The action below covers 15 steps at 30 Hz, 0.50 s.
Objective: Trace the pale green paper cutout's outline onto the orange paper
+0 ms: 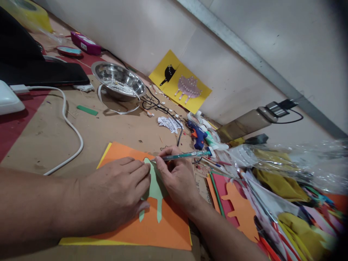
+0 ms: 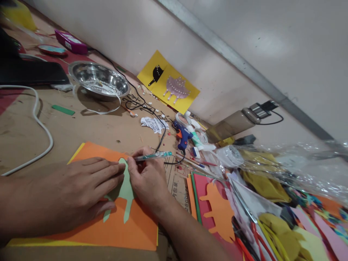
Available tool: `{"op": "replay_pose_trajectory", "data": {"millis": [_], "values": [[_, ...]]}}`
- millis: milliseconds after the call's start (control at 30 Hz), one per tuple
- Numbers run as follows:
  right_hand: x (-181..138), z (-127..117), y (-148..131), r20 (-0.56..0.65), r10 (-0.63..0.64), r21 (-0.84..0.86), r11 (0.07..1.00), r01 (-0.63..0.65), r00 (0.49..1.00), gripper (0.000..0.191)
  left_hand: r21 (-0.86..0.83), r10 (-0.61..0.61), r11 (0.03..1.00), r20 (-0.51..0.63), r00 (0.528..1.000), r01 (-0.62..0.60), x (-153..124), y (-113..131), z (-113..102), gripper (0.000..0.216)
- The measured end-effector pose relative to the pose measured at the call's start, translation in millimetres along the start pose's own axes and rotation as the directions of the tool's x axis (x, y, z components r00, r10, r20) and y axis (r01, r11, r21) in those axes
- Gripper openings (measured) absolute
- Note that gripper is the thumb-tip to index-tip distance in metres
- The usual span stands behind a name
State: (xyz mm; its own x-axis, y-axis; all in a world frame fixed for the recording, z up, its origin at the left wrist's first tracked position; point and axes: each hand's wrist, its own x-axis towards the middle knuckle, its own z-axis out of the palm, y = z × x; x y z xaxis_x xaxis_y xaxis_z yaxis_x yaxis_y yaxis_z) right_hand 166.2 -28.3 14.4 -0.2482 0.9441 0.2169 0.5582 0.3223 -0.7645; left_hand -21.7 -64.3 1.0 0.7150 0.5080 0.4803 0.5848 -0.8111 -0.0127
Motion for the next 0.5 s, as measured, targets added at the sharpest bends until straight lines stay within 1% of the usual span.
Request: {"op": "replay_pose_trajectory", "data": {"millis": [500], "values": [[0.2, -0.6, -1.5, -0.010, -0.020, -0.021, 1.000, 0.019, 1.000, 0.013, -0.013, -0.004, 1.000, 0.007, 1.000, 0.004, -0.5, -0.4, -2.8, 0.029]]}}
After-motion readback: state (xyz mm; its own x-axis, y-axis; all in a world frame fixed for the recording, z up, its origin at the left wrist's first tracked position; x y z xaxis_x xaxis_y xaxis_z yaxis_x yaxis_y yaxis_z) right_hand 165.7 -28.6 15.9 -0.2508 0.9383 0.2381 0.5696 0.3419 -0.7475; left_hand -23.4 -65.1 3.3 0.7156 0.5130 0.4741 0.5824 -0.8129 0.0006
